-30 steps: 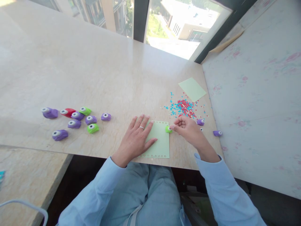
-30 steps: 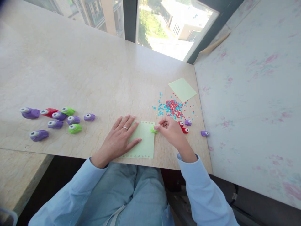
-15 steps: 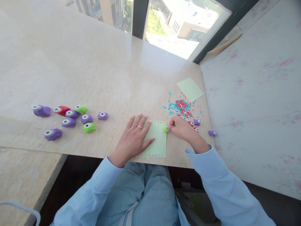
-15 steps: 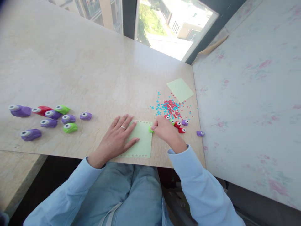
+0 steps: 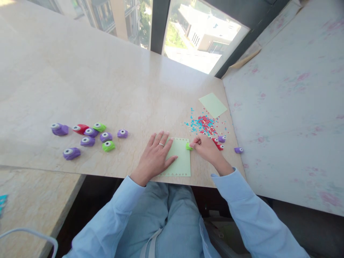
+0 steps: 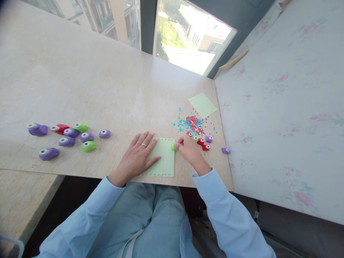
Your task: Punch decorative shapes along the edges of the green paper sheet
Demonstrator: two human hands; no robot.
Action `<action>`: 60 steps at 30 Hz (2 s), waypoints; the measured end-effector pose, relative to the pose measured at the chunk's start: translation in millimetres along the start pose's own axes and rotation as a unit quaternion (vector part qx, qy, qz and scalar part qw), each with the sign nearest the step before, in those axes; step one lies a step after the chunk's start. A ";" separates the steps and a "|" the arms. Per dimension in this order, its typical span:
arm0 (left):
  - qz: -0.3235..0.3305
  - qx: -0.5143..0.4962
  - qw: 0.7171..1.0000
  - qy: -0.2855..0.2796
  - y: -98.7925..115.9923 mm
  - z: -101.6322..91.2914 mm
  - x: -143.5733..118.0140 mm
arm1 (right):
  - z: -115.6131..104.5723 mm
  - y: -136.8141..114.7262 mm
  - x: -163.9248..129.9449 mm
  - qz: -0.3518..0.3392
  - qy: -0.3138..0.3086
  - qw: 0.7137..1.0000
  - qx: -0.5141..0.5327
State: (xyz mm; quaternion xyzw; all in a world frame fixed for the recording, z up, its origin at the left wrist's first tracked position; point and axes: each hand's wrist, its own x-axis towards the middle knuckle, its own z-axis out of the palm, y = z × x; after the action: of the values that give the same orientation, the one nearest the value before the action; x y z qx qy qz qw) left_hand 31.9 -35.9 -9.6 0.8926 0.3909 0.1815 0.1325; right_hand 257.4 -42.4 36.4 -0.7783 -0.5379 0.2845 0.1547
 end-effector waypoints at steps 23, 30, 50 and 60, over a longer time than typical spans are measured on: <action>0.005 0.003 1.000 0.019 -3.9 6.8 -0.1 | -9.4 37.7 -57.0 -0.170 0.184 0.953 0.168; -0.102 -0.300 0.930 0.185 17.1 -18.6 -5.3 | 9.5 7.5 -70.6 -0.274 0.101 0.935 0.202; -0.245 -0.590 0.761 0.117 -0.1 -37.2 -22.7 | 41.3 20.4 -81.3 -0.220 0.106 0.945 0.218; -0.187 -0.296 0.910 0.221 -33.9 -27.1 -19.9 | 47.3 44.6 -90.4 -0.215 0.130 0.964 0.086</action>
State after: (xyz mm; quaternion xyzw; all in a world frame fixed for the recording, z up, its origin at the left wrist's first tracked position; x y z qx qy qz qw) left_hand -14.2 -25.8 -2.5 0.6600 0.4981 0.4533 0.3328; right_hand 238.5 -145.8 -0.4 -0.6586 -0.6411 0.1860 0.3474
